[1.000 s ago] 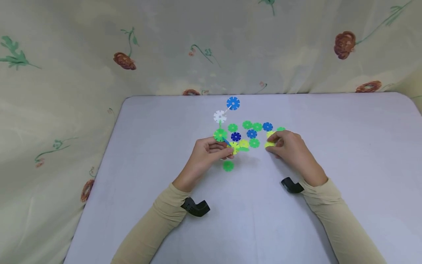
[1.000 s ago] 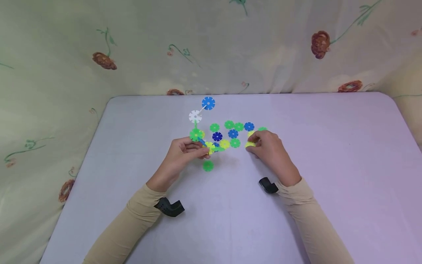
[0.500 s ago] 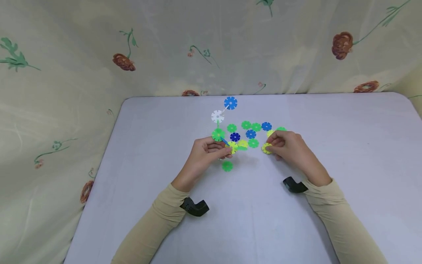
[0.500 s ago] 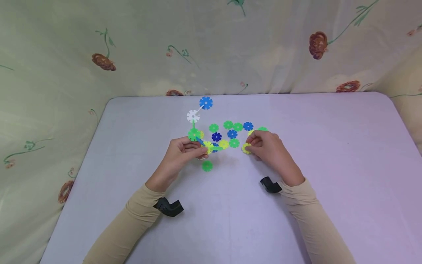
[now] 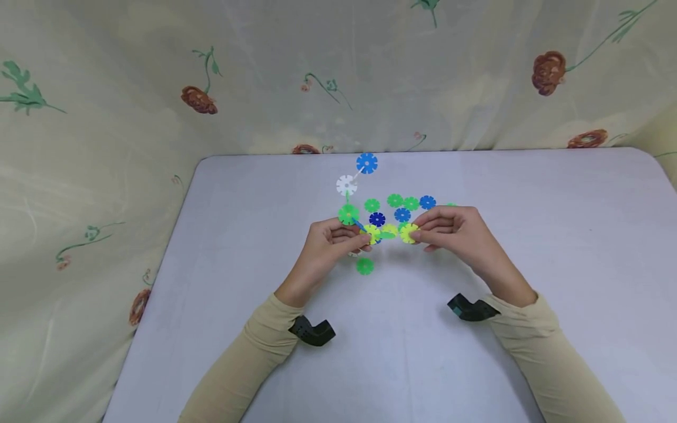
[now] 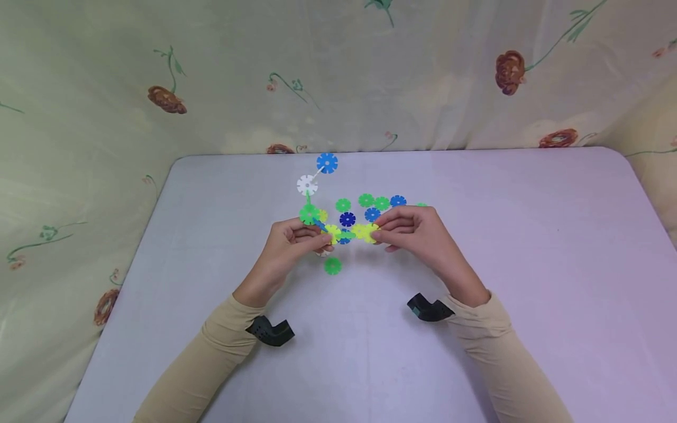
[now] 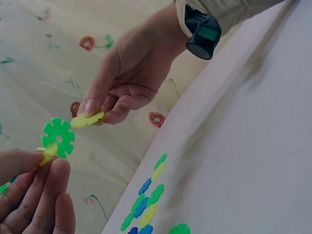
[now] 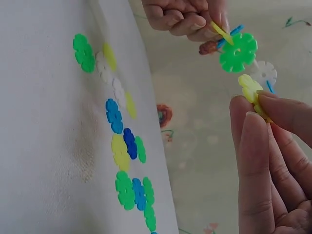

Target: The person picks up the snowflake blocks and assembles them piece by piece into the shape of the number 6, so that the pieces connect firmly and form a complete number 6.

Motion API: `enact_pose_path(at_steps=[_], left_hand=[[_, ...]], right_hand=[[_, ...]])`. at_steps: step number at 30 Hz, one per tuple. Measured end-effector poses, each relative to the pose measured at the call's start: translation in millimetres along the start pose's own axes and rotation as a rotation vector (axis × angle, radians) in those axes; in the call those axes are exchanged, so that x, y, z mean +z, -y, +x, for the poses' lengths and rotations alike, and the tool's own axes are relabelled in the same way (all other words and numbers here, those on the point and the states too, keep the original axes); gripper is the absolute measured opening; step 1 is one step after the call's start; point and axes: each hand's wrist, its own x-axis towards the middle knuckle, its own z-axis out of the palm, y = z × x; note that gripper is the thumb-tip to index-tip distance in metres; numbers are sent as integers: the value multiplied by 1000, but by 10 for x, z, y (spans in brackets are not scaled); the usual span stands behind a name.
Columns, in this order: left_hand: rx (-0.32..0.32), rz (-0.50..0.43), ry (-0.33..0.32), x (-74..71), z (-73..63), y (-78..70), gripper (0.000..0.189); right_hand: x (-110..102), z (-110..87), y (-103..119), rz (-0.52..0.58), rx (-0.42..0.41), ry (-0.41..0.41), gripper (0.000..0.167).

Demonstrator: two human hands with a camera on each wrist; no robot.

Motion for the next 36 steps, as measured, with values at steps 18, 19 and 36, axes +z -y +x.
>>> enact_pose_path(at_steps=[18,19,36], left_hand=[[-27,-11,-1,13,-6,-9,20],[-26,-12,-1,13,-8,-10,20],[-20,-16,18,18,-15,-4,17]], right_hand=[[95,-19,21,-58,-84,-28,25],[97,-19,21,-60,-85,-28,25],[181,-28,20,-51,-107,-71,20]])
